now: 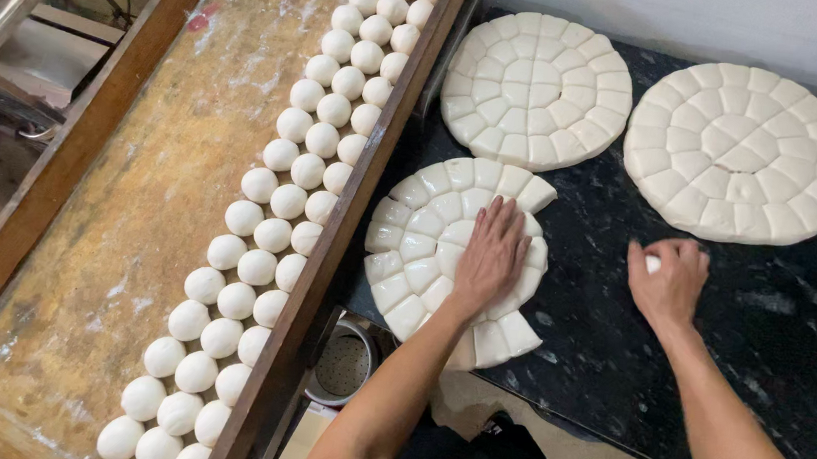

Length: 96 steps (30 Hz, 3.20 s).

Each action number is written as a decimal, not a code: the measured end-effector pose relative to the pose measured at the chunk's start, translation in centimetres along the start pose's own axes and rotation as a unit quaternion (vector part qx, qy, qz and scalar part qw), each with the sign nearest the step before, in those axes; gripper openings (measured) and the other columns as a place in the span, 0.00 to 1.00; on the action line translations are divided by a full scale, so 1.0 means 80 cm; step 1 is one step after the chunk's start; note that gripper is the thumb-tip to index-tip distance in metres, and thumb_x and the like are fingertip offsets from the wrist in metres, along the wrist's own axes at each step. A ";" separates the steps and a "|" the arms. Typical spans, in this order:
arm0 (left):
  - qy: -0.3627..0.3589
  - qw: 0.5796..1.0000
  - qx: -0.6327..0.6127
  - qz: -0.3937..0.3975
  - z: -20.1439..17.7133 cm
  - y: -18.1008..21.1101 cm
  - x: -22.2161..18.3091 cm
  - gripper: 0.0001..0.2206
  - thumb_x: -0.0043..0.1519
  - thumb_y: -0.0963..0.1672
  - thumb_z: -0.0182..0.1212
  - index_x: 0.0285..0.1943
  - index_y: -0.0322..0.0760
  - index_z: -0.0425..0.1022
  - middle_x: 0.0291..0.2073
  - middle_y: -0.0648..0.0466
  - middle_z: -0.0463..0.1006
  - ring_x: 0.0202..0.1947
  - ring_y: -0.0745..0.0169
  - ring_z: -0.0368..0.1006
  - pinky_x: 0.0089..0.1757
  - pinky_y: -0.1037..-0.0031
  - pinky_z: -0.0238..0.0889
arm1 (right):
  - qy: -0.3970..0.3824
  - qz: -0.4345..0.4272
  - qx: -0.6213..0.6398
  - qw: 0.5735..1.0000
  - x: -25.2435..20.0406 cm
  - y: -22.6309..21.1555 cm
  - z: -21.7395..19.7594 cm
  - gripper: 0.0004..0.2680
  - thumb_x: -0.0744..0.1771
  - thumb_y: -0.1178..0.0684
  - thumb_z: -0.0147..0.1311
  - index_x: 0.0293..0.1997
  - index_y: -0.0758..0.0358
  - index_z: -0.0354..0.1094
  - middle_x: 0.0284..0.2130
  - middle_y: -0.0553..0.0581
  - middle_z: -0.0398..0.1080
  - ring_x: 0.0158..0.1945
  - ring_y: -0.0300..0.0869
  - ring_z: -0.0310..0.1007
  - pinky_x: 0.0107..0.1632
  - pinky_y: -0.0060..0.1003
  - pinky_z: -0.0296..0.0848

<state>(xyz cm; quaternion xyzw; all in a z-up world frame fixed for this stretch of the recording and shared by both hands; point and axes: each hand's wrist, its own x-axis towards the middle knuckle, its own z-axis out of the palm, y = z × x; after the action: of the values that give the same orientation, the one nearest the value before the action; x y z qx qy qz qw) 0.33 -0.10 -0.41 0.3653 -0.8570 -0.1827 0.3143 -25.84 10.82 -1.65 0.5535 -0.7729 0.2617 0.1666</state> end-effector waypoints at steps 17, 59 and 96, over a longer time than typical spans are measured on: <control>-0.002 1.000 -0.006 0.019 -0.002 0.002 0.002 0.20 0.70 0.44 0.52 0.66 0.23 0.69 0.71 0.36 0.61 0.75 0.35 0.50 0.70 0.50 0.42 | 0.002 0.044 0.112 0.993 0.039 -0.048 0.017 0.10 0.64 0.49 0.69 0.36 0.62 0.70 0.39 0.58 0.69 0.46 0.55 0.66 0.51 0.50 0.65; 0.403 0.827 -0.269 -0.286 -0.190 -0.177 0.223 0.23 0.71 0.44 0.46 0.74 0.29 0.59 0.60 0.37 0.71 0.60 0.41 0.69 0.58 0.58 0.60 | -0.117 -0.267 0.252 0.923 0.492 -0.501 0.247 0.21 0.61 0.50 0.67 0.60 0.62 0.70 0.51 0.64 0.72 0.54 0.58 0.73 0.59 0.47 0.70; 0.050 0.996 -0.057 -0.043 -0.026 -0.001 0.026 0.29 0.66 0.41 0.57 0.77 0.34 0.55 0.70 0.34 0.60 0.70 0.34 0.57 0.67 0.48 0.47 | -0.130 0.282 0.373 0.874 0.085 -0.139 0.078 0.18 0.58 0.47 0.72 0.40 0.69 0.69 0.42 0.63 0.72 0.42 0.48 0.74 0.43 0.41 0.75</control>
<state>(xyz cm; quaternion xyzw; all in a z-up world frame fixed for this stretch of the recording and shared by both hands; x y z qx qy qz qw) 0.65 -1.89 1.91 0.3917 -0.8119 -0.2260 0.3692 -17.42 -0.84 -0.56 0.3623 -0.7557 0.4922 -0.2355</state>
